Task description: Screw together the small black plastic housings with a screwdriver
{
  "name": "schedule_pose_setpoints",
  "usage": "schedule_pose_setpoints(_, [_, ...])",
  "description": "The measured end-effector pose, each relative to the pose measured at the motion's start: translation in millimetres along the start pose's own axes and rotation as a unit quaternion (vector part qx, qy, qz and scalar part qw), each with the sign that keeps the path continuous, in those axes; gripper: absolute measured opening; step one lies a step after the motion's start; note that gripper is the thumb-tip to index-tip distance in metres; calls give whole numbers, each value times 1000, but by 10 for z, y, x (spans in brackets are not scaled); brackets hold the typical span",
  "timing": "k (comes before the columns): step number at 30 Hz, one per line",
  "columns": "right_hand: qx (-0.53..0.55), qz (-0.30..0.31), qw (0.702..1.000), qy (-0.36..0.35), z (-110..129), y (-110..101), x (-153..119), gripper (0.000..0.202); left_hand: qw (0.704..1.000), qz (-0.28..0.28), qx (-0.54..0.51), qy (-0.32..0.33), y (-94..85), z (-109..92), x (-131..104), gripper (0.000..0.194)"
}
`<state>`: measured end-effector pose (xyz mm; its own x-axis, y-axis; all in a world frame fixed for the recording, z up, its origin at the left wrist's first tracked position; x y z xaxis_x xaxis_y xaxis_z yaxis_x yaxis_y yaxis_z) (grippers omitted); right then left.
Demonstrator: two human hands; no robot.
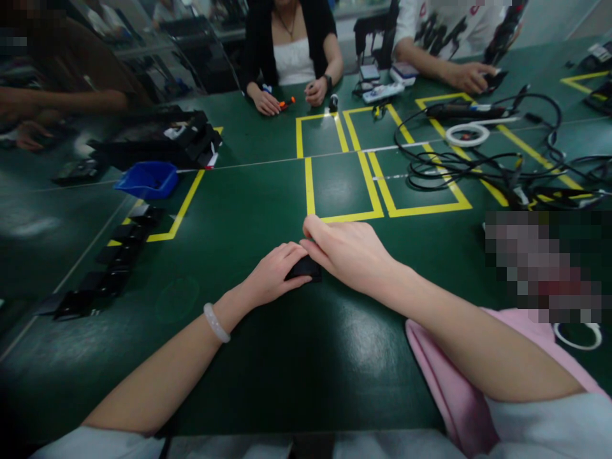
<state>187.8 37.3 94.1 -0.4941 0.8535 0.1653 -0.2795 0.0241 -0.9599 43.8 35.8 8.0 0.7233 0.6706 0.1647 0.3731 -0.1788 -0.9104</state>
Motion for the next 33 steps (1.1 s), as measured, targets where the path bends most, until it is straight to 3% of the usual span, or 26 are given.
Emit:
schedule_pose_setpoints(16, [10, -1, 1000, 17, -39, 13, 3, 23, 1000, 2, -10, 0, -8, -7, 0, 40])
schedule_pose_setpoints(22, [2, -29, 999, 27, -42, 6, -11, 22, 1000, 7, -10, 4, -18, -18, 7, 41])
schedule_pose_setpoints(33, [-10, -7, 1000, 19, -44, 5, -3, 18, 1000, 4, -5, 3, -6, -5, 1, 42])
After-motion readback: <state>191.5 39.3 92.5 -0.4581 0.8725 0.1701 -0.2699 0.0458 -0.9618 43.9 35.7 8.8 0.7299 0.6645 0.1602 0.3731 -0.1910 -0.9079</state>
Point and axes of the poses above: each hand's wrist, its own x-axis towards the middle knuckle, its own y-axis out of the palm, z = x × y, the point moved 5 cm from there along x, towards the middle knuckle, and after that the axes turned 3 degrees about y, right-handed, at the moved point
